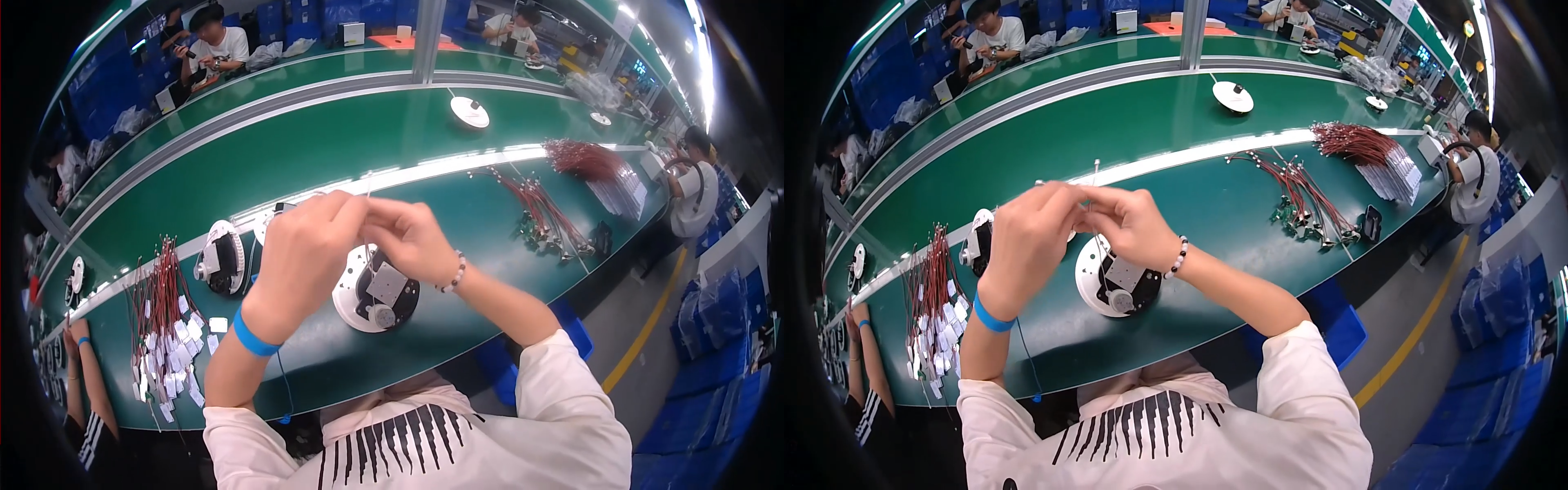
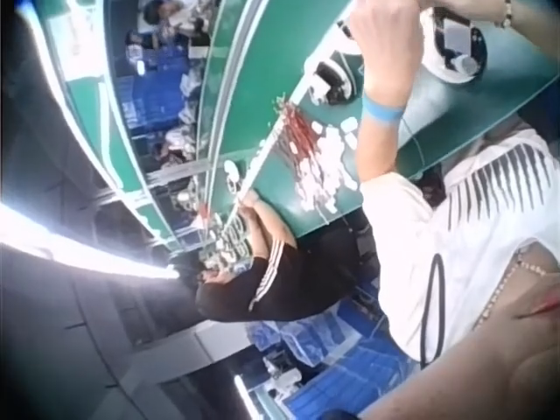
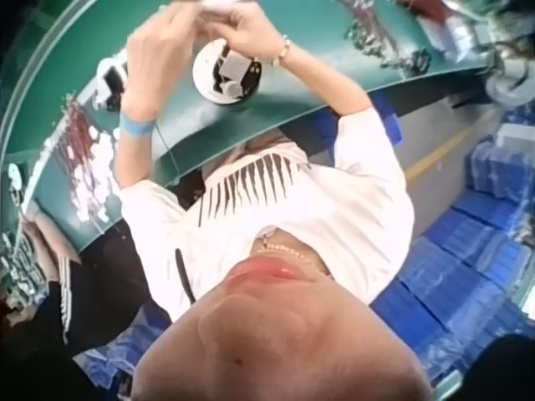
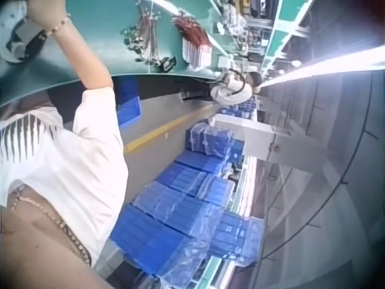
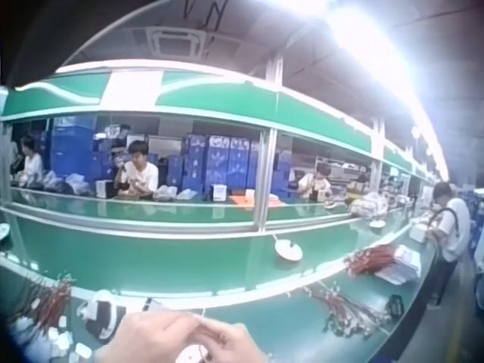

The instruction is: Manual assembly of electronic parts into plastic housings on a factory production line.

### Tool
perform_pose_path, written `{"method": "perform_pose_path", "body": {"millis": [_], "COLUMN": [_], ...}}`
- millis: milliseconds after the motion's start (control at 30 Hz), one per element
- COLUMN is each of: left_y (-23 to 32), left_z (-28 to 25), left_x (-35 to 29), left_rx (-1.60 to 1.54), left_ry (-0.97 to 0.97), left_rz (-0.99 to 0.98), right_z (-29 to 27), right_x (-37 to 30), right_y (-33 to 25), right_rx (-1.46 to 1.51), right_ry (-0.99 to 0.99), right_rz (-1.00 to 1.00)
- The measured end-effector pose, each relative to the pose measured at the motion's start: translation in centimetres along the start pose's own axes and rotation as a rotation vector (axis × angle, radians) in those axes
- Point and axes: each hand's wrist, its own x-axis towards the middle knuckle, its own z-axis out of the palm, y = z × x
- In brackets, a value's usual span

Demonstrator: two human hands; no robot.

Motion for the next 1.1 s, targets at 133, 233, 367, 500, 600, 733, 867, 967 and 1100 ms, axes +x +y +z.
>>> {"method": "perform_pose_path", "body": {"millis": [133,233,367,500,600,733,867,967,1100], "left_y": [-0.6,-0.9,-1.7,-0.8,0.0,-0.2,-0.2,-0.3,-0.3], "left_z": [0.4,3.1,8.9,10.6,8.3,8.4,8.6,8.7,8.6], "left_x": [-1.1,-4.6,-10.6,-11.8,-10.4,-11.0,-11.0,-11.2,-11.1], "left_rx": [-0.296,-0.451,-0.632,-1.146,-1.182,-1.205,-1.231,-1.236,-1.243], "left_ry": [0.438,0.493,0.049,-0.051,-0.131,-0.131,-0.128,-0.149,-0.171], "left_rz": [-0.150,-0.440,-0.669,-0.910,-1.022,-1.061,-1.069,-1.077,-1.086], "right_z": [-0.3,-0.4,-0.2,-1.7,-2.6,-2.5,-2.0,-1.2,-1.1], "right_x": [-0.9,-1.0,-1.1,-0.8,-0.9,-1.1,-1.3,-1.5,-1.7], "right_y": [-0.3,-0.5,-1.3,-1.6,-1.0,0.3,1.4,2.3,2.8], "right_rx": [0.001,-0.035,-0.066,-0.003,-0.217,-0.963,-1.108,-1.109,-1.210], "right_ry": [0.027,0.080,0.022,-0.078,-0.077,-0.245,-0.230,-0.241,-0.315], "right_rz": [0.065,-0.010,-0.063,0.163,0.187,-0.071,-0.161,-0.193,-0.174]}}
